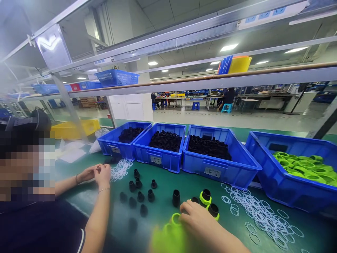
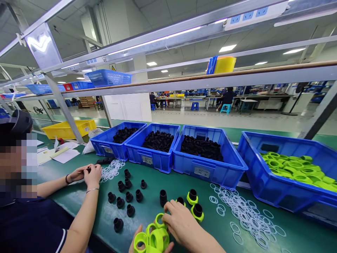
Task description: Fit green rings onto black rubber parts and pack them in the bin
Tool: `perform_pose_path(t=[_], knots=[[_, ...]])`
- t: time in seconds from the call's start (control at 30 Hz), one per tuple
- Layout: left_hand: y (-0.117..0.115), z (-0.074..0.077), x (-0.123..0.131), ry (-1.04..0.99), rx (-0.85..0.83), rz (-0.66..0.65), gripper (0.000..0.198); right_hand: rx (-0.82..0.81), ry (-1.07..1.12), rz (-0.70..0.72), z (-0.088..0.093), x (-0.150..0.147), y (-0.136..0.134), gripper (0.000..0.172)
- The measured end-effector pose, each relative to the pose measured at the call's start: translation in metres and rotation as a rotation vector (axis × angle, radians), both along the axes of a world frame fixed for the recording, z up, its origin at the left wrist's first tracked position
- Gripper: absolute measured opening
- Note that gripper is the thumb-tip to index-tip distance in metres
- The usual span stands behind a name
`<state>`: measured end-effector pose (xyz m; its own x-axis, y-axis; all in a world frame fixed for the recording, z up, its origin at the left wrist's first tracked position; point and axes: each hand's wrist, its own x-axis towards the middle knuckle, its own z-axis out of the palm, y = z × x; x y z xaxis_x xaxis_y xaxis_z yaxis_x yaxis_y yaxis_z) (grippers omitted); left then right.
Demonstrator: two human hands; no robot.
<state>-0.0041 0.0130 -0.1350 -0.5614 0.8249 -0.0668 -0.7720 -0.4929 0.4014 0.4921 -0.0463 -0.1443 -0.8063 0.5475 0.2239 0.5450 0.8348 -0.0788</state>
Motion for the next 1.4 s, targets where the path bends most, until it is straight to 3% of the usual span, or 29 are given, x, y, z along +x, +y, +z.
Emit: perform_pose_path(t=[0.1, 0.17, 0.3, 0.43, 0.57, 0.67, 0.77, 0.9, 1.03, 1.17, 1.4], knots=[[0.003, -0.008, -0.004, 0.101, 0.013, 0.047, 0.033, -0.037, -0.027, 0.029, -0.003, -0.002, 0.003, 0.015], [0.004, -0.015, -0.007, 0.155, -0.014, 0.017, 0.036, -0.056, -0.037, 0.03, 0.005, -0.002, 0.0, 0.014], [0.002, -0.024, -0.01, 0.315, -0.008, 0.068, 0.031, -0.137, 0.044, -0.005, 0.045, 0.011, -0.005, 0.01], [-0.002, -0.024, -0.011, 0.384, -0.02, 0.124, 0.028, -0.131, 0.225, -0.15, 0.09, 0.039, 0.008, 0.01], [-0.003, -0.018, -0.009, 0.283, -0.031, 0.054, 0.029, -0.046, 0.327, -0.27, 0.107, 0.057, 0.022, 0.016], [-0.004, -0.011, -0.005, 0.159, -0.171, -0.045, 0.031, -0.06, 0.316, -0.272, 0.105, 0.048, 0.022, 0.012], [-0.009, -0.006, 0.001, 0.162, -0.235, -0.105, 0.031, -0.117, 0.263, -0.217, 0.093, 0.026, 0.019, 0.001], [-0.014, -0.005, 0.005, 0.222, -0.234, -0.128, 0.026, -0.035, 0.122, -0.146, 0.066, -0.007, 0.024, 0.016], [-0.017, -0.006, -0.003, 0.26, -0.175, -0.09, 0.03, 0.112, 0.027, -0.165, 0.046, -0.03, 0.034, 0.022], [-0.019, -0.004, -0.01, 0.295, -0.11, -0.09, 0.034, 0.169, 0.005, -0.212, 0.046, -0.035, 0.04, 0.022], [-0.021, 0.01, 0.005, 0.159, -0.267, -0.105, 0.016, 0.143, -0.073, -0.177, 0.031, -0.038, 0.046, 0.017]])
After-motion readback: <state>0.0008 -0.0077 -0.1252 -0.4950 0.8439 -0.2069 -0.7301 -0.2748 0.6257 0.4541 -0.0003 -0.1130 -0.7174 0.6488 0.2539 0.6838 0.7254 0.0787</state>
